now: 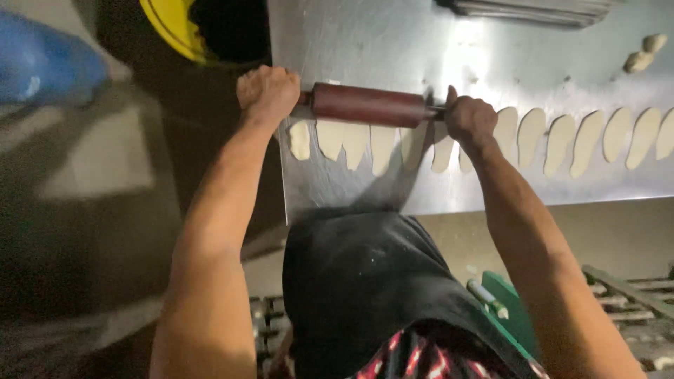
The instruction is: The recorder is preparing dough by dividing it into small pieces and then using a rolling pin to flatten them into oval shapes on a metal table.
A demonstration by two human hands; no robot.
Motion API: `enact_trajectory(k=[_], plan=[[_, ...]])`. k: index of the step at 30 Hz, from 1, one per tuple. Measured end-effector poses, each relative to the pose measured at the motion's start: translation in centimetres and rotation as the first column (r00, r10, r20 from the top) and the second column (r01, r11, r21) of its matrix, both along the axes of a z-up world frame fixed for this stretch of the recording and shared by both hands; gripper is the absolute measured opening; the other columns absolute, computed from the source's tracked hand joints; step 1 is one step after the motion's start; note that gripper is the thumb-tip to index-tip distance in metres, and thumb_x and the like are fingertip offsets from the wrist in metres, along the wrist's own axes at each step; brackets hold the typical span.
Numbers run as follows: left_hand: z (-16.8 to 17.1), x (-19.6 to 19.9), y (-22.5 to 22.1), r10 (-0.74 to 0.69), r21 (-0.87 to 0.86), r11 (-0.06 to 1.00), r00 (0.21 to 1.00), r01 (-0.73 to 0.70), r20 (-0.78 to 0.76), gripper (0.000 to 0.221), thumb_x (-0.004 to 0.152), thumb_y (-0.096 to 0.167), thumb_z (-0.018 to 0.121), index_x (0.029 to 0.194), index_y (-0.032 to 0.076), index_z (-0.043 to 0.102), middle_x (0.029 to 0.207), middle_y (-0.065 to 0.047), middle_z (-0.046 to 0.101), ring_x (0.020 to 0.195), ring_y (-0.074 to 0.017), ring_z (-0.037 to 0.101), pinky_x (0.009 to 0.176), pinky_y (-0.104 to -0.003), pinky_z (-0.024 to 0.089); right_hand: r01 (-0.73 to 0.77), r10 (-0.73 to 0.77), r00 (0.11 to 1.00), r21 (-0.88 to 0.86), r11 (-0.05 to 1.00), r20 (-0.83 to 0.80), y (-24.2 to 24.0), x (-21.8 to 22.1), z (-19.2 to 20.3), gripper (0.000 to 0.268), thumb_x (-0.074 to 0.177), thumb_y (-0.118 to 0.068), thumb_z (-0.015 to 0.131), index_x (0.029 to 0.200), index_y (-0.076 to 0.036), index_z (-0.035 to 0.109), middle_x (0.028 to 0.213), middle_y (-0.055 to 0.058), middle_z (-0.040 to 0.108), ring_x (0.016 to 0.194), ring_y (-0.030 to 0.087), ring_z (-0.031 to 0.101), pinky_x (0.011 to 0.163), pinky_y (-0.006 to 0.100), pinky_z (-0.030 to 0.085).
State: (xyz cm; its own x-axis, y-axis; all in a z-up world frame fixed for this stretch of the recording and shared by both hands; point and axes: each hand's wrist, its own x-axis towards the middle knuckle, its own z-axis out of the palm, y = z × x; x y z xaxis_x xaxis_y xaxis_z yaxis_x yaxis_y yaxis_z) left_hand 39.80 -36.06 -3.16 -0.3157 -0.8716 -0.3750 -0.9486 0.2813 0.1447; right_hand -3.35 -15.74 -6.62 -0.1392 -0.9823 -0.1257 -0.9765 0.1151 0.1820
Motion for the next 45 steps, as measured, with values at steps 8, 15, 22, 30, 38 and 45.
enact_trajectory(k=[8,15,22,30,38,45], plan=[[1.8,7.0,14.1,-0.006,-0.413,0.906,0.974,-0.091,-0.227,0.028,0.098,0.039,0.062,0.088,0.014,0.070,0.099,-0.010,0.061,0.059,-0.0348,0.067,0.047,-0.052,0.051,0.217,-0.281,0.878,0.200,0.955,0.387,8.8,10.7,8.7,0.045,0.110,-0.050,0.032,0.120,-0.016,0.059,0.089,0.021,0.066,0.062,0.034,0.063,0.050,0.045,0.050],[5.7,8.5,12.1,0.160,-0.229,0.953,0.970,-0.200,-0.183,0.037,0.105,0.041,0.055,0.097,0.008,0.069,0.108,-0.019,0.060,0.060,-0.0374,0.067,0.050,-0.053,0.054,0.104,-0.157,0.914,0.156,0.982,0.375,4.3,13.1,13.2,0.047,0.108,-0.050,0.039,0.117,-0.008,0.057,0.090,0.021,0.066,0.062,0.036,0.065,0.051,0.046,0.050],[-0.4,7.8,1.0,0.031,-0.357,0.931,0.989,-0.080,-0.141,0.056,0.109,0.044,0.042,0.071,0.018,0.075,0.101,-0.017,0.069,0.067,-0.0328,0.071,0.059,-0.054,0.054,-0.146,0.152,0.988,-0.228,0.963,0.006,-3.5,5.1,-1.1,0.041,0.118,-0.036,0.044,0.090,-0.015,0.064,0.073,0.009,0.063,0.060,0.028,0.060,0.051,0.043,0.044],[1.7,12.9,16.6,-0.026,-0.486,0.863,0.950,-0.135,-0.310,0.021,0.093,0.033,0.066,0.100,0.014,0.068,0.116,-0.015,0.066,0.067,-0.0375,0.067,0.052,-0.051,0.056,0.190,-0.272,0.863,0.226,0.955,0.426,6.8,14.3,7.4,0.058,0.102,-0.057,0.036,0.137,-0.012,0.048,0.106,0.020,0.065,0.064,0.028,0.064,0.044,0.043,0.053],[10.3,11.3,17.3,0.068,0.251,0.968,0.939,0.020,-0.337,0.049,0.073,0.042,0.086,0.096,0.008,0.060,0.099,-0.017,0.065,0.092,-0.0430,0.066,0.074,-0.054,0.054,0.333,-0.297,0.558,0.119,0.935,0.775,10.5,13.8,13.2,0.058,0.089,-0.049,0.072,0.126,-0.008,0.057,0.107,0.019,0.071,0.086,0.032,0.069,0.077,0.043,0.055],[7.1,3.3,14.9,-0.468,-0.137,0.879,0.777,0.456,-0.422,0.027,0.074,0.008,0.068,0.099,0.007,0.060,0.098,-0.015,0.066,0.101,-0.0420,0.065,0.087,-0.054,0.053,0.592,-0.417,0.507,0.047,0.805,0.754,12.1,10.1,23.6,0.055,0.087,-0.041,0.078,0.131,-0.013,0.061,0.106,0.016,0.069,0.076,0.024,0.064,0.073,0.039,0.054]])
